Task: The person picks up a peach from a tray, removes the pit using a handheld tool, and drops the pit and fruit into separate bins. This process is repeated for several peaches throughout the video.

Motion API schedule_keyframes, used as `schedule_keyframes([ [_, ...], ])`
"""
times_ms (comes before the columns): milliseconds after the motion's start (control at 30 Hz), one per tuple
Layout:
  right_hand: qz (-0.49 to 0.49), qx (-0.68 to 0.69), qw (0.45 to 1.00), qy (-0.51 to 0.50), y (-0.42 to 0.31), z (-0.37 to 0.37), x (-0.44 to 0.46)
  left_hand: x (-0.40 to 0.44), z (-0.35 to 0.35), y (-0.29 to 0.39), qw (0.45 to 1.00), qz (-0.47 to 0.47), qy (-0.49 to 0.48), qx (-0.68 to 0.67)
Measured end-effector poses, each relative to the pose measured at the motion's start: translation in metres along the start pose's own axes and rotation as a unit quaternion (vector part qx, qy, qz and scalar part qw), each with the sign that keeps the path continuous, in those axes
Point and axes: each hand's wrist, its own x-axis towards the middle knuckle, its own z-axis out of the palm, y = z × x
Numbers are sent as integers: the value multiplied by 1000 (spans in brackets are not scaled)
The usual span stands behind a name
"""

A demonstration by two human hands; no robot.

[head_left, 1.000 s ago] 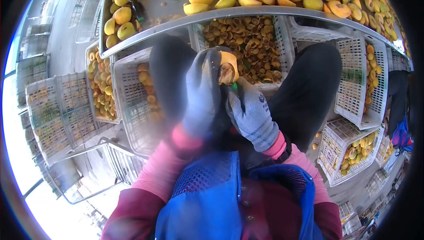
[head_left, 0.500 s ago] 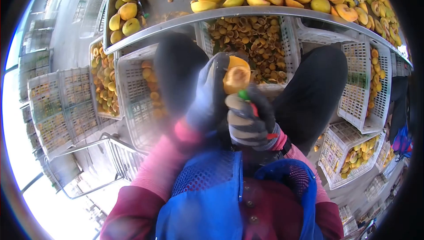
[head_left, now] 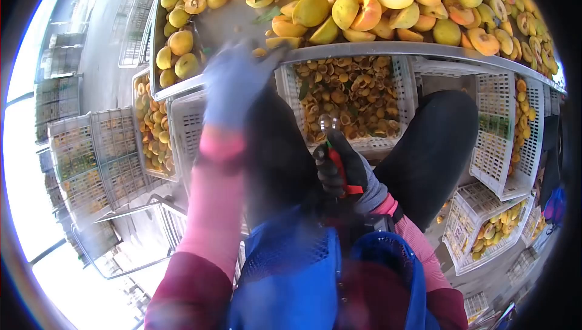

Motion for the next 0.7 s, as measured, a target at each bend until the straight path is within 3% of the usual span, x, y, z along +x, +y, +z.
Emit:
schedule_keyframes([
  [33, -15, -7, 999, 39, -1, 1, 0, 19, 11, 7, 994, 28, -62, 80],
  [133, -123, -46, 981, 146, -5, -7, 0, 66, 24, 7, 983, 26, -177, 32],
  [167, -143, -70, 976, 146, -8, -8, -2, 65, 18, 2, 977, 19, -202, -66],
  [233, -186, -113, 965, 145, -17, -2, -7, 37, 12, 0, 990, 48, -47, -121],
  [300, -237, -144, 952, 131, -22, 15, -13, 6, 2, 1, 943, 133, 13, -303],
  [433, -226, -193, 949, 100, -25, 58, -16, -56, 2, 9, 921, 214, -26, -325],
  [500, -266, -195, 944, 27, -21, 56, -11, -80, 5, 29, 870, 121, -48, -476],
  [533, -279, -210, 937, 16, -21, 55, -9, -88, 8, 29, 811, 108, -48, -573],
  [600, -274, -258, 926, -27, -25, 46, -9, -94, 2, 27, 797, 51, -81, -597],
  [667, -395, -437, 806, -56, -29, 42, 0, -97, -7, 24, 808, 12, -127, -575],
  [700, -402, -482, 777, -52, -29, 44, -4, -97, -10, 23, 825, 4, -160, -542],
])
